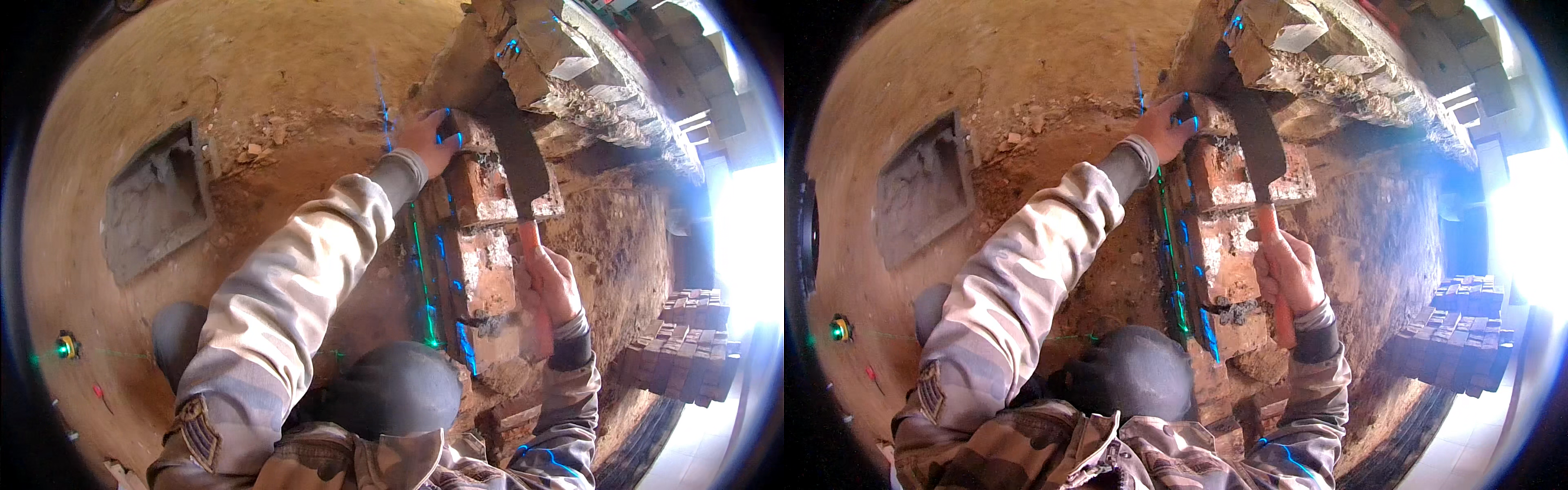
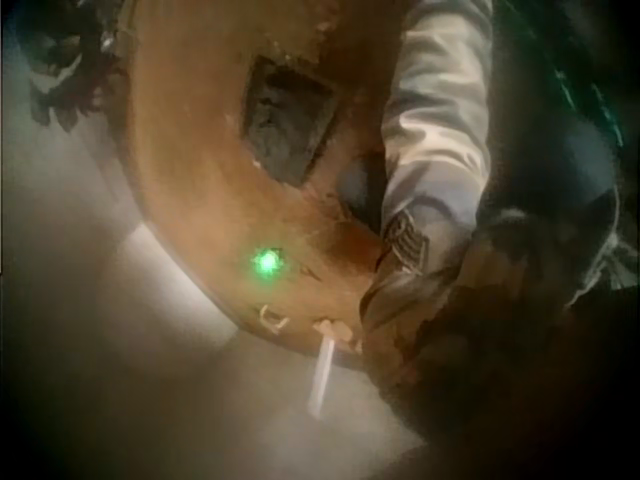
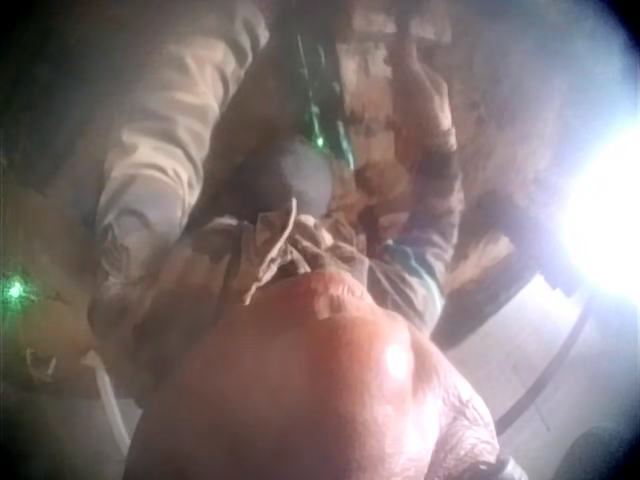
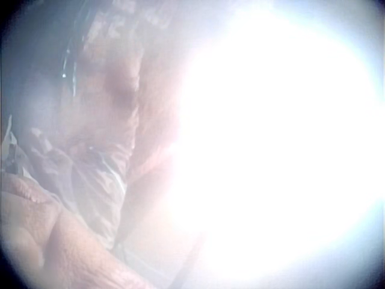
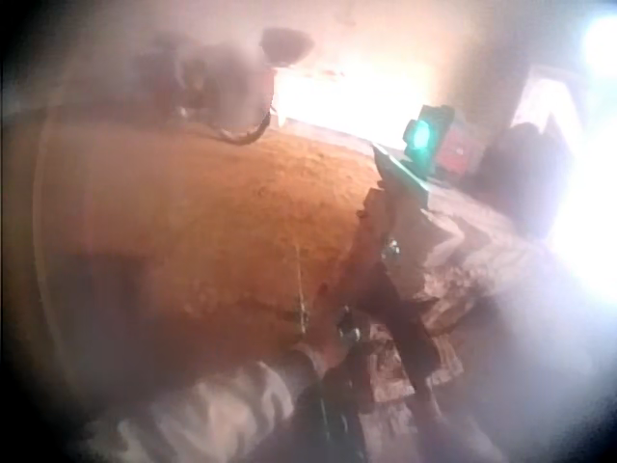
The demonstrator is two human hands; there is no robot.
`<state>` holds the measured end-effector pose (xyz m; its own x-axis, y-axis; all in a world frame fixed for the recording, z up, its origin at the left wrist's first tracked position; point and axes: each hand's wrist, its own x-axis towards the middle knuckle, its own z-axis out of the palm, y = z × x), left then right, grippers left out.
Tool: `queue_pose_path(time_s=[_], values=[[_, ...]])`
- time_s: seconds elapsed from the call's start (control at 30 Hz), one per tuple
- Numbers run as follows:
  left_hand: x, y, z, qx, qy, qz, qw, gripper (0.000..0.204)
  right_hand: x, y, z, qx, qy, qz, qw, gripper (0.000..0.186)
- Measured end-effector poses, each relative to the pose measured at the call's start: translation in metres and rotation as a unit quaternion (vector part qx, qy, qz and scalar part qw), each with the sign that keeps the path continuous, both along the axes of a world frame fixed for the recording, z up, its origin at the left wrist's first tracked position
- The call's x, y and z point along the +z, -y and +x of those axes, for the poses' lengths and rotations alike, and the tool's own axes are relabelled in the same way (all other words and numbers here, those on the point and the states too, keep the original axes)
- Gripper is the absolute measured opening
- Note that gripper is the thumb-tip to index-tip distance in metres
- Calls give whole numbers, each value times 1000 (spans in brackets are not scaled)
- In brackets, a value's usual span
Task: The person scoops mortar from a tray with a trowel, spreads it on a brick, and places the brick onto a growing wall. They tap the brick to align it with a green laser guide and repeat the process to extend the wall.
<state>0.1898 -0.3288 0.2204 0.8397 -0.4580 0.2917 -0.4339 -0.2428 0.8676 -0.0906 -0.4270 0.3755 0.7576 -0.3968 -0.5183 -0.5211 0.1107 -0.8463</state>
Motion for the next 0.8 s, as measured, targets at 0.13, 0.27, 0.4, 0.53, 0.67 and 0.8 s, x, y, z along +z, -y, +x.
queue_pose_path(time_s=[0.13, 0.27, 0.4, 0.53, 0.67, 0.8], values=[[1, 0, 1, -28, -37, 3, 999, 69, -8, 4, 4, 1, -14, -9, 1000, 48], [5, -6, 5, -61, -18, 33, 997, 75, 5, 5, 4, 10, 14, -17, 1000, 47], [15, -8, -1, -52, -29, 43, 997, 76, -13, 4, 6, 8, 24, 11, 1000, 45], [11, -7, -3, -32, 19, 71, 997, 75, -2, 2, 6, 19, 7, 12, 1000, 44], [0, -5, 3, -39, 8, 43, 998, 74, -14, 1, 10, -3, -9, 1, 1000, 47], [2, -8, 1, -41, 2, 46, 998, 72, -16, -3, 5, -12, 0, 11, 1000, 48]])
